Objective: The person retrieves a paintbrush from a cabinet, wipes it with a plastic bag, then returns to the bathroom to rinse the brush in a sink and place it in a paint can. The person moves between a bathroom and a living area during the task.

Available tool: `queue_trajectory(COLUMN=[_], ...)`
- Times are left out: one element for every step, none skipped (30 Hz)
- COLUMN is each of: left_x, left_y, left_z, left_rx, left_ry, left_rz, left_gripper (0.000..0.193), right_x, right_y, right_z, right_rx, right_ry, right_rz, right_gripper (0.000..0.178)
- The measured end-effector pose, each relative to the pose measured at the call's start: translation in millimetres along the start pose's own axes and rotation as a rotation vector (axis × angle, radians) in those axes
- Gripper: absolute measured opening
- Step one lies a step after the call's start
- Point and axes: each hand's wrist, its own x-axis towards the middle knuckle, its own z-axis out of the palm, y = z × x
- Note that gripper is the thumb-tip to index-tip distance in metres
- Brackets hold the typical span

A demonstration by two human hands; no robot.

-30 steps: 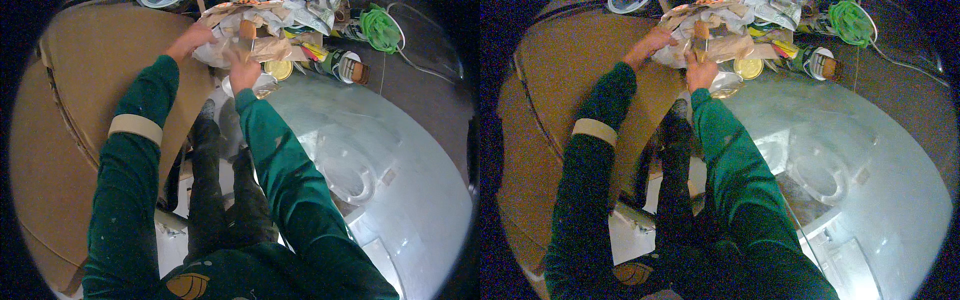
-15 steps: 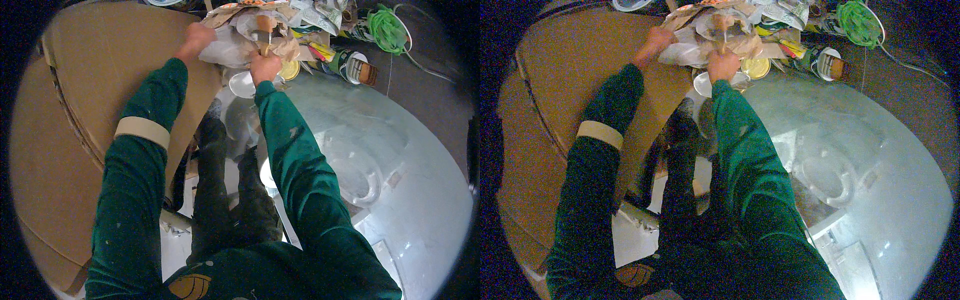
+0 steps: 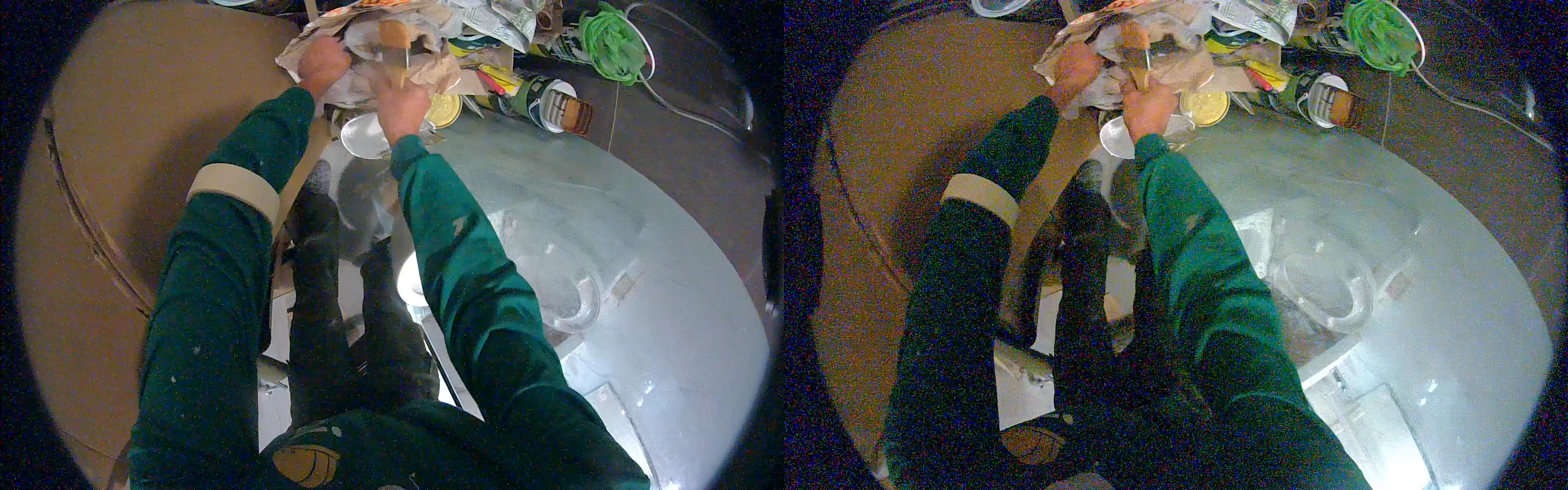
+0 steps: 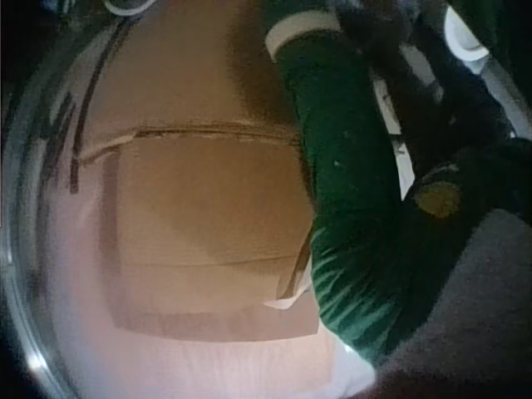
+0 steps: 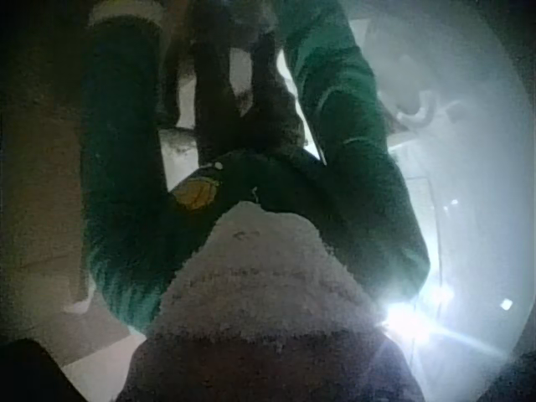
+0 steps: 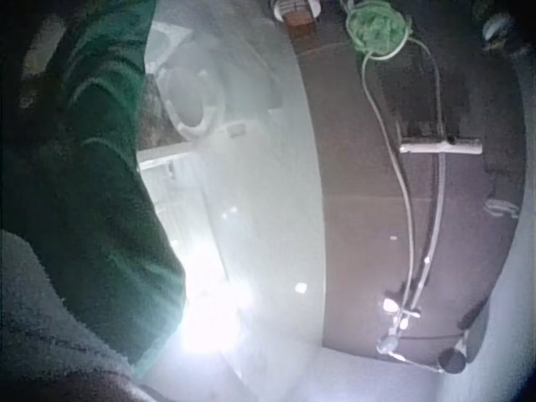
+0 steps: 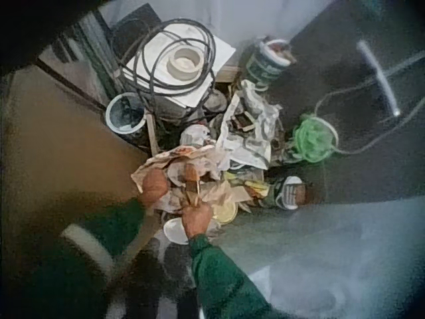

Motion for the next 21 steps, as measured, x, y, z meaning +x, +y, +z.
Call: queue_trajectory(left_x=[7.1, 13.6, 18.5, 22.4, 21.8, 21.1, 22.4, 23.5, 25.1, 28.1, 31.4, 34.2, 35.6, 35.7, 34.2, 30.3, 21.7, 8.5, -2.7, -10.8, -20.0], left_y=[-6.4, -12.1, -19.3, -26.3, -33.9, -40.0, -44.6, -49.1, -52.3, -52.7, -51.4, -49.6, -46.6, -42.2, -38.5, -36.8, -34.6, -31.4, -30.0, -22.1, -15.3], left_z=[10.4, 19.9, 27.1, 32.6, 37.9, 41.7, 43.0, 43.0, 42.5, 42.2, 42.0, 41.6, 41.3, 40.7, 38.1, 32.8, 28.0, 24.6, 15.9, 8.3, 0.1], left_rx=[-0.155, -0.254, -0.295, -0.337, -0.254, -0.032, 0.194, 0.294, 0.403, 0.362, 0.334, 0.304, 0.236, 0.169, 0.104, 0.207, 0.308, 0.407, 0.355, 0.199, 0.04], left_ry=[0.083, 0.169, 0.208, 0.244, 0.269, 0.275, 0.288, 0.263, 0.209, 0.187, 0.127, 0.125, 0.118, 0.172, 0.232, 0.211, 0.189, 0.134, 0.23, 0.245, 0.27], left_rz=[-0.171, -0.268, -0.26, -0.25, -0.155, 0.02, 0.194, 0.31, 0.381, 0.368, 0.306, 0.252, 0.242, 0.242, 0.242, 0.276, 0.308, 0.317, 0.422, 0.362, 0.296], left_gripper=[0.035, 0.034, 0.034, 0.033, 0.029, 0.027, 0.026, 0.024, 0.023, 0.023, 0.023, 0.022, 0.021, 0.019, 0.018, 0.017, 0.016, 0.015, 0.013, 0.014, 0.014], right_x=[-4.8, -14.2, -25.0, -38.0, -57.4, -76.6, -95.5, -113.6, -129.5, -142.1, -148.6, -150.3, -150.2, -149.3, -141.9, -131.9, -120.9, -111.6, -98.3, -87.3, -77.3], right_y=[2.6, 5.6, 9.0, 14.2, 21.3, 27.7, 34.1, 41.2, 48.6, 55.0, 59.4, 61.9, 62.6, 60.5, 56.9, 51.1, 44.9, 39.8, 35.0, 33.3, 33.2], right_z=[-5.4, -10.2, -14.3, -18.8, -23.9, -26.2, -26.8, -27.1, -28.1, -29.9, -30.8, -31.9, -34.6, -37.1, -39.2, -39.8, -40.7, -41.1, -38.0, -38.7, -39.6], right_rx=[0.096, 0.166, 0.232, 0.296, 0.226, 0.169, 0.174, 0.174, 0.11, 0.034, -0.055, -0.031, -0.02, -0.005, -0.044, 0.045, 0.119, 0.197, 0.319, 0.246, 0.174], right_ry=[0.077, 0.133, 0.195, 0.261, 0.25, 0.238, 0.272, 0.297, 0.296, 0.287, 0.265, 0.267, 0.255, 0.24, 0.26, 0.288, 0.307, 0.331, 0.416, 0.372, 0.326], right_rz=[-0.045, 0.066, 0.172, 0.278, 0.318, 0.319, 0.273, 0.224, 0.295, 0.391, 0.541, 0.525, 0.565, 0.606, 0.602, 0.581, 0.573, 0.554, 0.524, 0.593, 0.675], right_gripper=[0.031, 0.03, 0.03, 0.03, 0.03, 0.03, 0.032, 0.033, 0.036, 0.038, 0.04, 0.042, 0.044, 0.045, 0.051, 0.055, 0.058, 0.062, 0.07, 0.068, 0.067])
